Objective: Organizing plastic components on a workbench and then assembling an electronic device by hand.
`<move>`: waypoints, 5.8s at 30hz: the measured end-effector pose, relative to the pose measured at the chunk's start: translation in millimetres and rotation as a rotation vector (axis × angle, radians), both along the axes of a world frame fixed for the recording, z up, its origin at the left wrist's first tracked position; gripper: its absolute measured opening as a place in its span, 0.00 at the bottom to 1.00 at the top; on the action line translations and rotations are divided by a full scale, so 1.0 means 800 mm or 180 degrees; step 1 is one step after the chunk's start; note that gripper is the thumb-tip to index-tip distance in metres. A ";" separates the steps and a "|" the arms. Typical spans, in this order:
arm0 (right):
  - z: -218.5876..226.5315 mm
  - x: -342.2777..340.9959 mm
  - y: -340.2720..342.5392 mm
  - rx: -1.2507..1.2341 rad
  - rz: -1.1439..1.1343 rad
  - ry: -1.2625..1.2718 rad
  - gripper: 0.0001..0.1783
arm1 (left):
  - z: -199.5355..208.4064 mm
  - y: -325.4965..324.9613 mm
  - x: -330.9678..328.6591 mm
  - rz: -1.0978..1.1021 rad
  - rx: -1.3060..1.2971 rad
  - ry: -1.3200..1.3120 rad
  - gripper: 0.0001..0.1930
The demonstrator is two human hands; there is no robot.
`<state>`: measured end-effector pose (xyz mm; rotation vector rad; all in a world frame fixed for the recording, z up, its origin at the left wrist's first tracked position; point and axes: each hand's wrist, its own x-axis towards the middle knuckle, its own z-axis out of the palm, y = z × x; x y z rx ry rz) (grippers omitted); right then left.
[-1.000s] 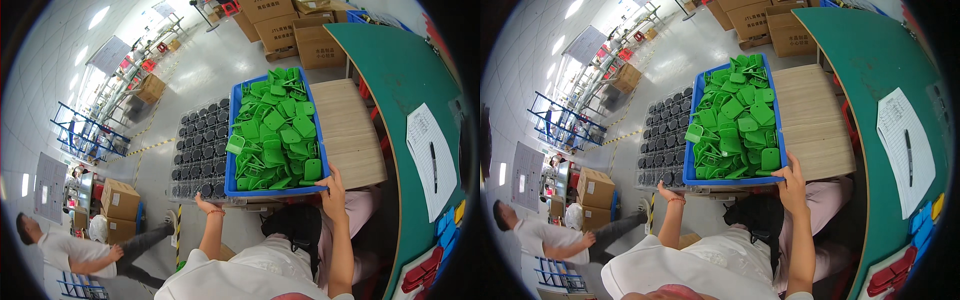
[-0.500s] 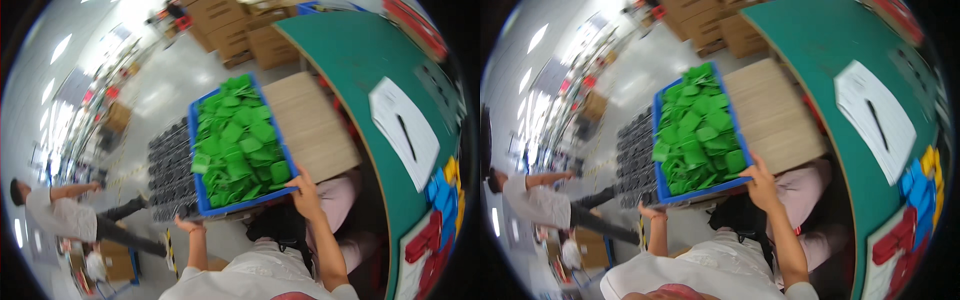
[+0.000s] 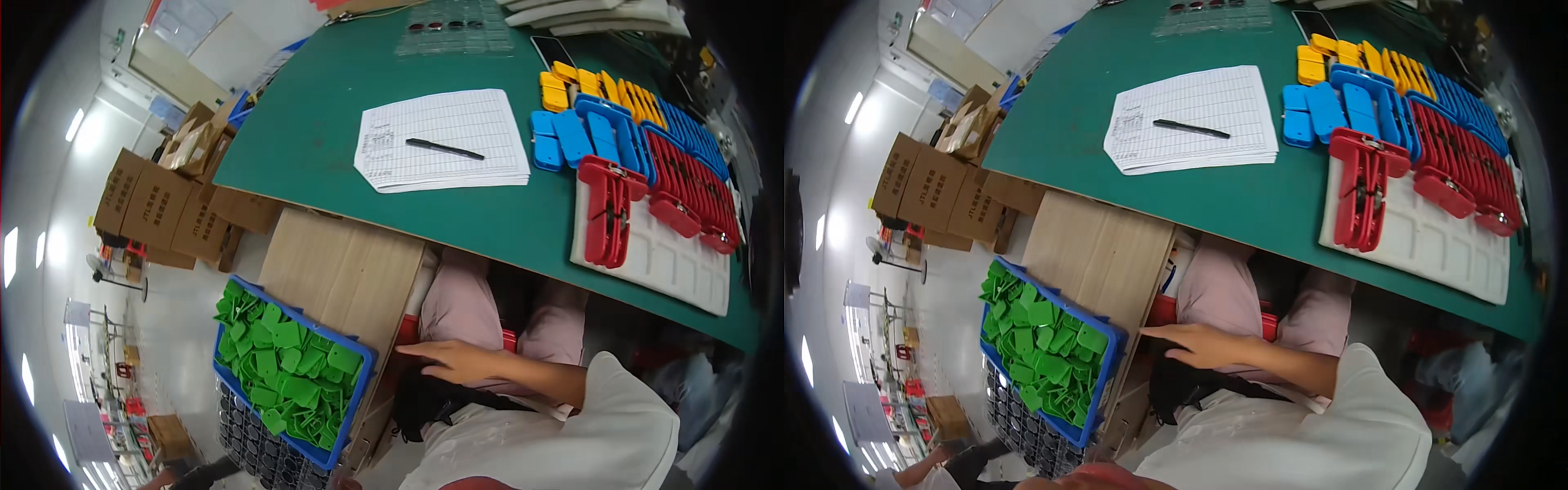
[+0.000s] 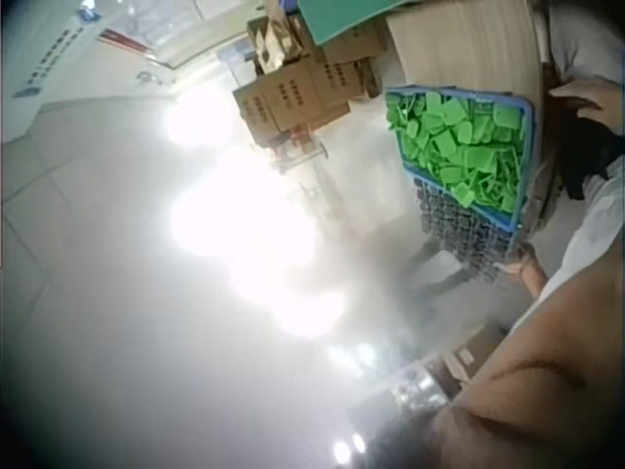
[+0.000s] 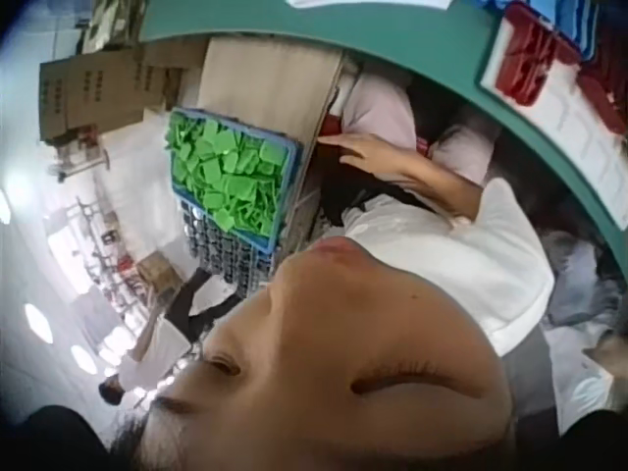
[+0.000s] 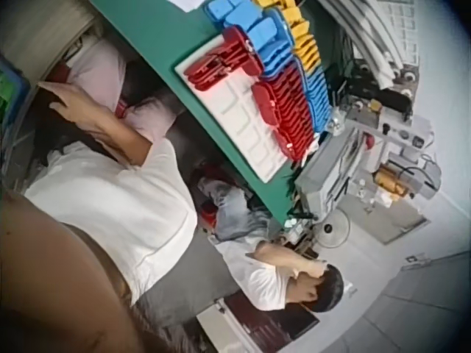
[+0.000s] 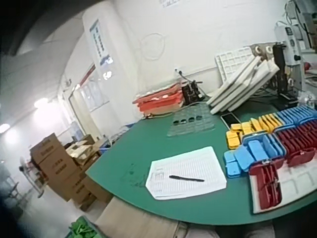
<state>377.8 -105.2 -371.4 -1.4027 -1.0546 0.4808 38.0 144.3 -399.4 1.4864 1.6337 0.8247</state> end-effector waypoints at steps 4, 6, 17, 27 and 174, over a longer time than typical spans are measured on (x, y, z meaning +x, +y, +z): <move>0.013 0.012 -0.079 -0.0749 -0.0243 -0.0033 0.25 | 0.068 0.012 0.034 -0.0101 0.1318 -0.0009 0.27; 0.027 0.018 -0.105 -0.0841 -0.0564 -0.0156 0.21 | 0.091 0.033 0.046 -0.0178 0.1975 -0.0028 0.25; 0.115 0.146 -0.046 -0.0756 -0.3190 -0.1718 0.20 | 0.254 -0.019 0.358 -0.4132 0.1523 -0.0133 0.16; 0.065 0.207 -0.014 -0.2204 -0.3911 -0.2362 0.26 | 0.150 -0.071 0.676 -0.4616 0.1626 0.0151 0.29; -0.123 -0.213 -0.290 -0.1604 -0.6881 0.0600 0.13 | -0.128 -0.406 0.425 -0.7189 -0.2632 0.2841 0.16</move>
